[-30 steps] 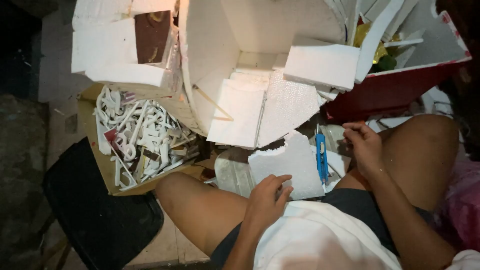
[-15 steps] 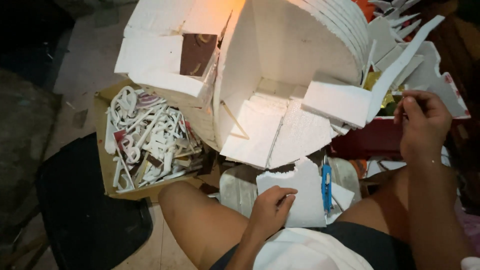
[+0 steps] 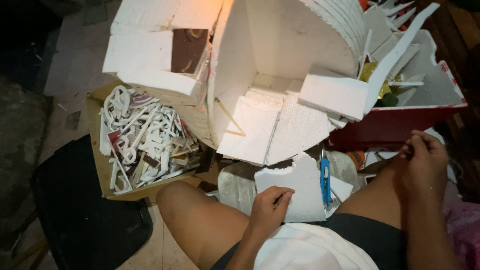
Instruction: Cutting, fitting, and bonding styrofoam sections to build a larger structure using scissors and a candle flame.
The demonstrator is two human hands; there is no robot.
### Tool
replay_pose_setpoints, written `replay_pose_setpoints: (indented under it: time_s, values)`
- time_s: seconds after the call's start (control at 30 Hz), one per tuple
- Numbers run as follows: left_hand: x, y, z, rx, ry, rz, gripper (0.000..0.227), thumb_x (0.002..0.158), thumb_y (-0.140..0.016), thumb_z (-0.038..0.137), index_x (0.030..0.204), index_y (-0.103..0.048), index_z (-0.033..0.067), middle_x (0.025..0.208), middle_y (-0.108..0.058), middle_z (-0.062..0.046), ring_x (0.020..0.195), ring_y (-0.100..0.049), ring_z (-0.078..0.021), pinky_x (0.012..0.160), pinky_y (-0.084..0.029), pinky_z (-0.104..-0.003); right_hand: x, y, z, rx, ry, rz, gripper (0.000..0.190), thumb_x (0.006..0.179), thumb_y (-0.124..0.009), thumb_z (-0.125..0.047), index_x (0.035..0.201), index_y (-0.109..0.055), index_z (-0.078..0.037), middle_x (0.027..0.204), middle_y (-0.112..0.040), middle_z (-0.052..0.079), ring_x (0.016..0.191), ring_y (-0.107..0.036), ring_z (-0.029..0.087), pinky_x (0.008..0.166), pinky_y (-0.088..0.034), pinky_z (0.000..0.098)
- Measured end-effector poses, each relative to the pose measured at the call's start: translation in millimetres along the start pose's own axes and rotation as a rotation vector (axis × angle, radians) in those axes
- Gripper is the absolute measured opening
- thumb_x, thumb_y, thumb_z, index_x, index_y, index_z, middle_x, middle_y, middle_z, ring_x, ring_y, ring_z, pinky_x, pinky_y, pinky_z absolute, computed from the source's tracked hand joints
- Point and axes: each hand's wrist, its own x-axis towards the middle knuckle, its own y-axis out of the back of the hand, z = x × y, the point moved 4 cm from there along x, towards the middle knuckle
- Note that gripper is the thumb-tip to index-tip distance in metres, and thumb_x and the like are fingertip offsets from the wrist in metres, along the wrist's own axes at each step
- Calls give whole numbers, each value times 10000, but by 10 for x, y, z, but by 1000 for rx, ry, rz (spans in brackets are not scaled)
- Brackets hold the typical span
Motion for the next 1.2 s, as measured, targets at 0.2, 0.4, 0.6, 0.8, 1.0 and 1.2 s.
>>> replay_pose_setpoints:
  time_s: [0.2, 0.4, 0.6, 0.8, 1.0, 1.2]
  values:
    - [-18, 76, 1220, -206, -216, -466, 443, 849, -719, -52, 1256, -703, 123, 870, -648, -36, 750, -587, -160, 761, -509, -304, -422, -71, -597, -364, -44, 86, 162, 1181, -525, -154, 1263, -649, -87, 1021, -652, 47, 814, -591, 138, 693, -479, 297]
    - [-148, -324, 1898, -89, -365, -1056, 497, 886, -468, 233, 1324, -639, 72, 1280, -722, -40, 1143, -692, -244, 1096, -510, -354, 60, 41, 439, -421, 500, -90, 130, 1110, -646, 50, 1206, -692, 124, 1122, -680, 217, 977, -604, 306, 920, -495, 394]
    - [-78, -165, 2243, -186, -400, -845, 575, 929, -352, 395, 1288, -650, 59, 1228, -707, -62, 1099, -657, -245, 1050, -512, -365, -12, -49, 372, -340, 324, -130, 163, 1076, -606, 59, 1228, -663, 39, 1132, -656, 150, 984, -586, 234, 918, -479, 341]
    - [-108, 93, 2210, -317, -378, -661, 720, 973, -238, 559, 1252, -660, 47, 1177, -692, -83, 1054, -623, -246, 1005, -513, -375, -152, -259, 301, -744, 401, -447, 237, 989, -694, -105, 1177, -749, 29, 1091, -728, 204, 905, -650, 348, 797, -508, 417]
    - [84, 363, 1916, -370, -461, -464, 901, 1018, -126, 724, 1215, -670, 34, 1125, -676, -103, 1009, -588, -246, 960, -514, -385, -338, -557, 1095, -1291, -36, -1014, 620, 794, -839, -453, 1334, -633, -226, 1238, -765, 142, 1199, -721, 352, 1003, -551, 513]
    - [342, 200, 1216, -422, -316, -233, 847, 1049, -203, 706, 1160, -677, 14, 1027, -601, -94, 889, -522, -201, 852, -453, -337, -629, -753, 729, -1408, 62, -948, 755, 591, -920, -353, 1237, -645, -76, 1222, -610, 172, 1043, -664, 362, 896, -583, 433]
